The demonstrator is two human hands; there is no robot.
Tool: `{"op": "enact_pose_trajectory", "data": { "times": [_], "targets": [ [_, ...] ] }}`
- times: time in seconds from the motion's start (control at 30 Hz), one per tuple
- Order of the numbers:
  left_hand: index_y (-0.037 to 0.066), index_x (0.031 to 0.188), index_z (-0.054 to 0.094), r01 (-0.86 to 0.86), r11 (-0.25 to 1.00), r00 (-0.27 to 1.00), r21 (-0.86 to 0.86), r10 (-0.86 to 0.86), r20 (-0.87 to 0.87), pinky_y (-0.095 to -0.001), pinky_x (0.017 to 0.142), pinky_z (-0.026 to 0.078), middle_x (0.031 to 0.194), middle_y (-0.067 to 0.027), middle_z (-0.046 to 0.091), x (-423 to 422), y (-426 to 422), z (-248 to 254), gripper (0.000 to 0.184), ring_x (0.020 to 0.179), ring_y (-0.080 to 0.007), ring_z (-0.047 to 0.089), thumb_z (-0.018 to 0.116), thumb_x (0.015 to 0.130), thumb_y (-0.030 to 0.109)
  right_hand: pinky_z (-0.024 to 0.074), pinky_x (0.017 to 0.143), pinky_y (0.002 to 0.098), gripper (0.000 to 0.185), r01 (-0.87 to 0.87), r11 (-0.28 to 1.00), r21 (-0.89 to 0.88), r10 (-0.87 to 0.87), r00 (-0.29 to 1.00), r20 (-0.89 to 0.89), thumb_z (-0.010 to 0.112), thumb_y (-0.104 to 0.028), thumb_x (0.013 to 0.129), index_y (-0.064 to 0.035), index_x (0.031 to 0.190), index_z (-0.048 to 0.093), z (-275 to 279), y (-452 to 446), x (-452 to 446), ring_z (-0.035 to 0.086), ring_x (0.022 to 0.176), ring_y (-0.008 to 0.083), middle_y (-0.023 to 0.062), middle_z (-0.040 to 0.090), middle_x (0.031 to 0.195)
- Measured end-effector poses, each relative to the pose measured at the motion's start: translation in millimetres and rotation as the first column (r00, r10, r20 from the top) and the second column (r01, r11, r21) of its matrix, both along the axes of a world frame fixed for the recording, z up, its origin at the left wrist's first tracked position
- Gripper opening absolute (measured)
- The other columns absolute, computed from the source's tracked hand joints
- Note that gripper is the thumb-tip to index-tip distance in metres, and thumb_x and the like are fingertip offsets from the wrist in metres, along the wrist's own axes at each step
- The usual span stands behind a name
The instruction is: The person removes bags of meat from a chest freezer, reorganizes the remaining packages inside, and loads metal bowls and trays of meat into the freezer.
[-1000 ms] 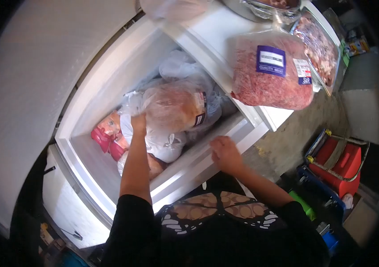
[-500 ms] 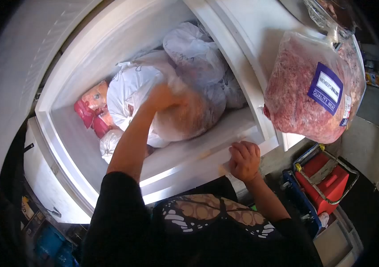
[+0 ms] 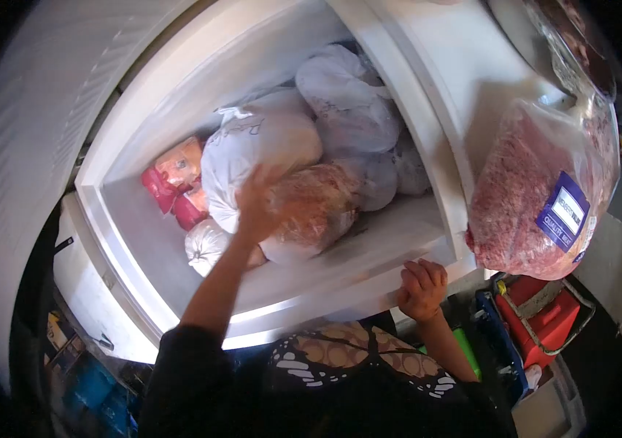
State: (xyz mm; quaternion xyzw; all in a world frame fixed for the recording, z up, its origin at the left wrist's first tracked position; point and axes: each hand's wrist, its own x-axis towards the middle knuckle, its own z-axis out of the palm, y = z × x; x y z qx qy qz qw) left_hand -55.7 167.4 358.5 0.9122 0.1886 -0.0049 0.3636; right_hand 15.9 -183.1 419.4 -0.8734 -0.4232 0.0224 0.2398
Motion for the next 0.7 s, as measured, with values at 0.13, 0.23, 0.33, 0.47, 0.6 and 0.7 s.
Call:
{"op": "enact_pose_trajectory", "data": {
  "times": [0.13,0.23,0.33,0.47,0.6,0.7],
  "targets": [
    [0.014,0.105,0.061,-0.021,0.971,0.996,0.236,0.039,-0.075,-0.0474,0.089,0.036,0.119,-0.0060,0.050,-4.4,-25.3,-4.4,0.051,0.111,-0.0327,0.042,0.073,0.059,0.031,0.0390,0.077,0.0403,0.024,-0.019,1.000,-0.002,0.019,1.000,0.019,0.052,-0.009,0.060,-0.0062,0.084,0.056,2.9,5.6,0.1,0.053,0.085,0.0285,0.0081,0.058,0.094],
    [0.017,0.106,0.061,-0.125,0.977,0.991,0.171,0.131,-0.026,-0.0458,0.092,0.034,0.119,-0.0100,0.049,-29.6,-15.2,-26.3,0.053,0.110,-0.0339,0.042,0.074,0.058,0.035,0.0394,0.076,0.0413,0.025,-0.035,0.999,0.006,0.035,0.999,-0.004,0.053,-0.011,0.060,-0.0077,0.084,0.055,2.6,2.2,-1.0,0.053,0.086,0.0282,0.0075,0.059,0.096],
    [0.016,0.107,0.060,-0.168,0.970,0.984,0.175,0.175,-0.030,-0.0456,0.095,0.032,0.119,-0.0123,0.049,-35.7,-13.3,-35.4,0.055,0.111,-0.0348,0.040,0.075,0.058,0.036,0.0398,0.076,0.0412,0.026,-0.030,0.999,0.039,0.030,1.000,0.003,0.057,-0.015,0.058,-0.0086,0.083,0.055,-0.7,1.3,-1.6,0.053,0.087,0.0279,0.0070,0.059,0.097],
    [0.011,0.113,0.056,-0.059,0.986,0.996,0.156,0.069,-0.060,-0.0509,0.100,0.022,0.120,-0.0132,0.048,-36.2,-14.5,-44.7,0.060,0.114,-0.0319,0.040,0.071,0.063,0.041,0.0408,0.078,0.0409,0.032,-0.003,1.000,0.018,0.004,0.999,-0.053,0.065,-0.018,0.053,-0.0077,0.082,0.055,-0.5,-10.2,-5.6,0.052,0.090,0.0272,0.0066,0.057,0.097],
    [0.012,0.121,0.047,0.077,0.941,0.988,0.328,-0.028,-0.151,-0.0549,0.097,0.022,0.119,-0.0196,0.046,-6.5,-26.2,-26.1,0.068,0.115,-0.0346,0.040,0.070,0.064,0.041,0.0412,0.078,0.0385,0.023,0.131,0.947,0.295,-0.081,0.981,-0.174,0.060,-0.010,0.070,-0.0041,0.091,0.052,17.7,-21.9,-6.0,0.052,0.089,0.0294,0.0114,0.054,0.097],
    [0.010,0.124,0.042,0.123,0.986,0.979,0.110,-0.138,0.147,-0.0404,0.091,0.036,0.120,-0.0201,0.043,69.0,-60.7,41.5,0.066,0.112,-0.0338,0.042,0.072,0.068,0.031,0.0405,0.077,0.0356,0.018,0.578,0.673,0.461,-0.612,0.785,-0.092,0.054,-0.007,0.078,-0.0033,0.095,0.049,51.2,-58.6,4.7,0.051,0.084,0.0255,0.0118,0.052,0.094]
  ]
}}
